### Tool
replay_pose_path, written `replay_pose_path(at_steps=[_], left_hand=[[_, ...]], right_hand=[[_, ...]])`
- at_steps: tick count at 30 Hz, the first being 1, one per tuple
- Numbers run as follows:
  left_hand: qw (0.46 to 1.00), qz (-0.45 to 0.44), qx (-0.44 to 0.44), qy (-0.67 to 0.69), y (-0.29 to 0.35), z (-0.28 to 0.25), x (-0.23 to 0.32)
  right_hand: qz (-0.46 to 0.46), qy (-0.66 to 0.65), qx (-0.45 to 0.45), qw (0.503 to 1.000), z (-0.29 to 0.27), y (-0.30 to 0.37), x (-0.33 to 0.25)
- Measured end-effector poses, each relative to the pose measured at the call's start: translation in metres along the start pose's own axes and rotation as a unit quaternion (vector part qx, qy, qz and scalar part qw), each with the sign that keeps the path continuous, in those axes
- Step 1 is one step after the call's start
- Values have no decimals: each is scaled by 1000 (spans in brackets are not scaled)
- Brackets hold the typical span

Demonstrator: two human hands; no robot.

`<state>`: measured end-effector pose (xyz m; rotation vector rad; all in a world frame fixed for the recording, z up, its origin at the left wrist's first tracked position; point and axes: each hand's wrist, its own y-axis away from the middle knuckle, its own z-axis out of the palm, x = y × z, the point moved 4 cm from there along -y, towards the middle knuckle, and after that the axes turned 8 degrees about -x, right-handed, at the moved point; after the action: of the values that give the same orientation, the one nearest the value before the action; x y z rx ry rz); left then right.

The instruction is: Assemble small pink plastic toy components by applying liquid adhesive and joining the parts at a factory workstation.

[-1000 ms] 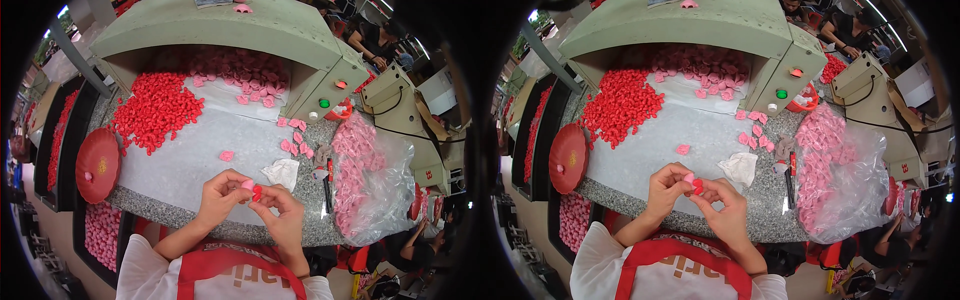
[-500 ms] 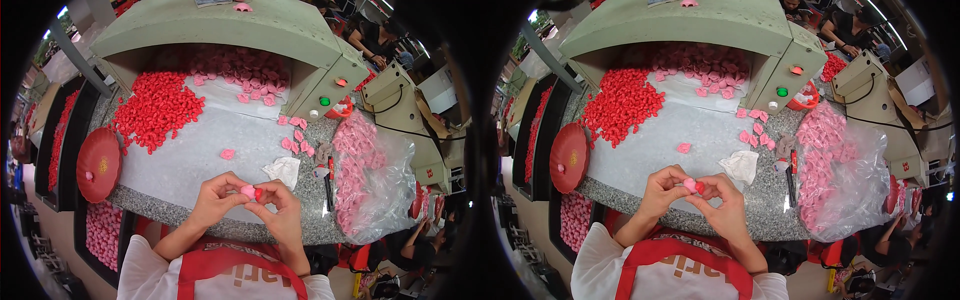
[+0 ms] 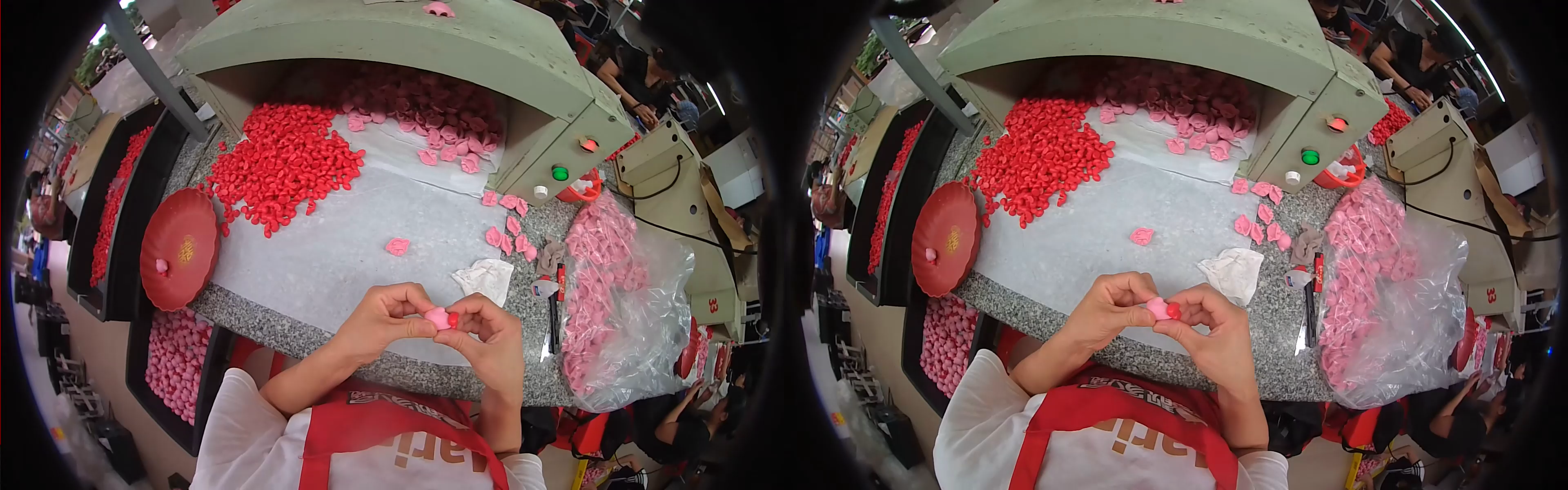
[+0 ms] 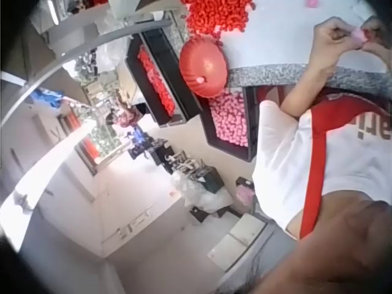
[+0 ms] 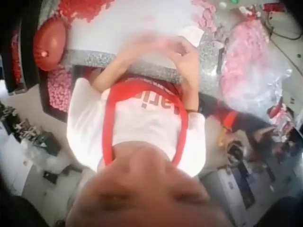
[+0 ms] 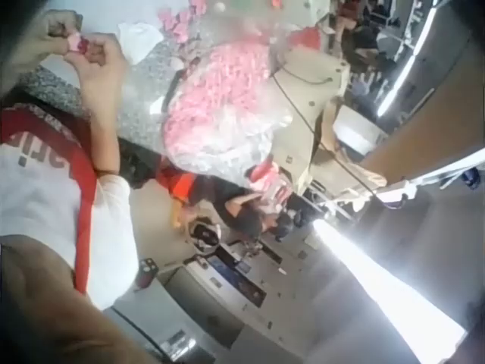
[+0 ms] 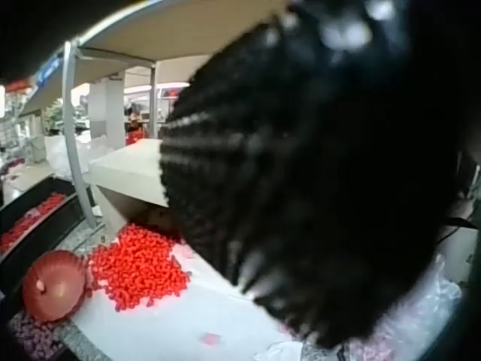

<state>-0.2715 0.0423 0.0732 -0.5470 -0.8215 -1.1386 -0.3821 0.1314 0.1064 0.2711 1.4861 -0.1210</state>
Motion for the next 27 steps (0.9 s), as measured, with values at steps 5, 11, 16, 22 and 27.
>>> replay_pose_path(at_steps=[5, 11, 16, 22, 27], left_hand=[[998, 25, 12, -60, 4, 4, 10], [997, 40, 41, -58, 2, 2, 13], [992, 69, 31, -98, 4, -18, 15], [616, 179, 380, -666, 21, -150, 105], [565, 202, 409, -687, 42, -149, 139]], right_hand=[[-9, -25, -20, 999, -1, -3, 4], [-31, 70, 24, 997, 6, -4, -12], [-58, 97, 13, 994, 11, -15, 0], [-21, 249, 77, 965, -2, -20, 50], [-20, 240, 87, 967, 4, -33, 58]])
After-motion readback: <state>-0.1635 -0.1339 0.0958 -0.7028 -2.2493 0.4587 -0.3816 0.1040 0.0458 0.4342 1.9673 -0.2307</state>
